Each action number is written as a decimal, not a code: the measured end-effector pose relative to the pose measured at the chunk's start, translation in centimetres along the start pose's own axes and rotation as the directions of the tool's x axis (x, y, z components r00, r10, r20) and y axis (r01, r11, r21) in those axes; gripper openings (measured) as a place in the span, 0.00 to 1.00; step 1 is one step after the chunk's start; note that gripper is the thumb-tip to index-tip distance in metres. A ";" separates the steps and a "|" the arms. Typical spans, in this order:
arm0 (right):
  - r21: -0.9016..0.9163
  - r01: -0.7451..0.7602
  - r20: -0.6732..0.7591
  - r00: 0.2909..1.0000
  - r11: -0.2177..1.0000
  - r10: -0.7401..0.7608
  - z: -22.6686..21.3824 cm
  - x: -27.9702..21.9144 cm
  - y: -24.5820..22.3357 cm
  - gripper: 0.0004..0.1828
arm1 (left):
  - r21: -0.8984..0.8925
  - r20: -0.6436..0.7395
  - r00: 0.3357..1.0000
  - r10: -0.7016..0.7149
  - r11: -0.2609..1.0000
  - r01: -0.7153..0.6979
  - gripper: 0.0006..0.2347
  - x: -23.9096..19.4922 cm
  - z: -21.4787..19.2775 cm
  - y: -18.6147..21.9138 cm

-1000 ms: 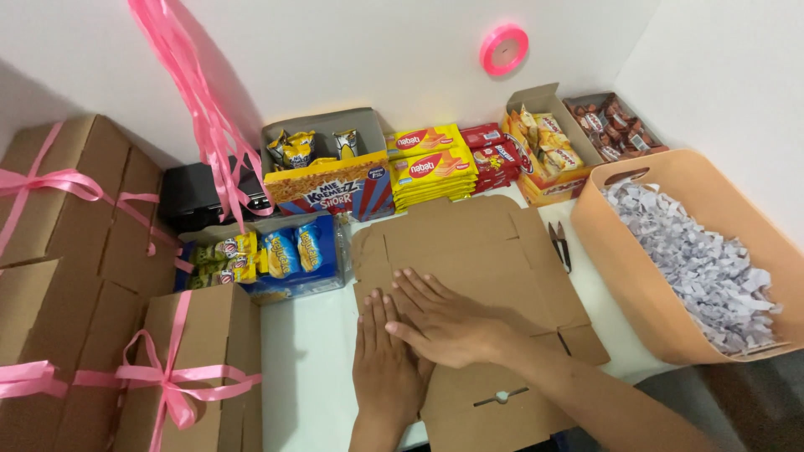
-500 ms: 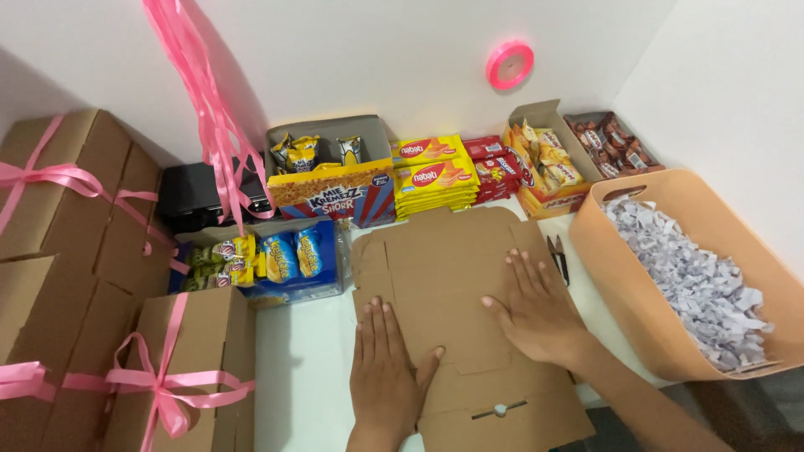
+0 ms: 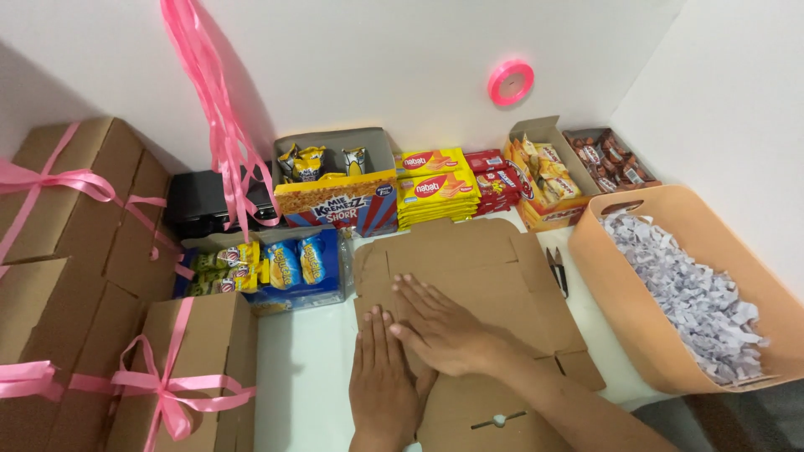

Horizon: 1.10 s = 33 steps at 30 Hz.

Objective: Assembling a cardboard gift box by folding the sides and flaps.

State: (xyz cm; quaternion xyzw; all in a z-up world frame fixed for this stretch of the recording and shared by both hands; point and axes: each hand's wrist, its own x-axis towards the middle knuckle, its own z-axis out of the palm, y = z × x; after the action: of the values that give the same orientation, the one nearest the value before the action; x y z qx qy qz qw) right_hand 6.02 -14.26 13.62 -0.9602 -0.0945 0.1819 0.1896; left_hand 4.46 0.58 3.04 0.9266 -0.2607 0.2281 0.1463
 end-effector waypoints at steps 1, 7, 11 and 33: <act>-0.002 0.000 0.000 1.000 1.000 0.000 -0.6 -0.8 0.3 0.40 | -0.001 -0.002 1.000 -0.001 1.000 0.001 0.42 0.0 0.2 -0.1; -0.044 -0.296 -0.118 0.950 0.954 0.290 0.3 -4.5 7.5 0.42 | 0.021 0.064 0.998 -0.017 1.000 0.016 0.45 0.0 0.3 0.0; -0.082 -0.438 -0.239 0.881 0.895 0.409 1.6 -6.1 12.4 0.45 | 0.017 0.054 0.998 -0.023 1.000 0.022 0.44 0.0 0.2 -0.1; -0.018 -0.037 0.097 0.994 0.999 0.039 -1.5 -3.9 -1.0 0.41 | 0.003 -0.013 1.000 -0.020 1.000 0.020 0.38 -0.2 1.3 -0.1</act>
State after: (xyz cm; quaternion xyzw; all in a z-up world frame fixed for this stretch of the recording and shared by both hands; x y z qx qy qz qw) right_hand 2.93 -14.87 16.55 -0.9534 -0.0868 0.2314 0.1732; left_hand 4.76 0.23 1.84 0.9279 -0.2500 0.2331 0.1491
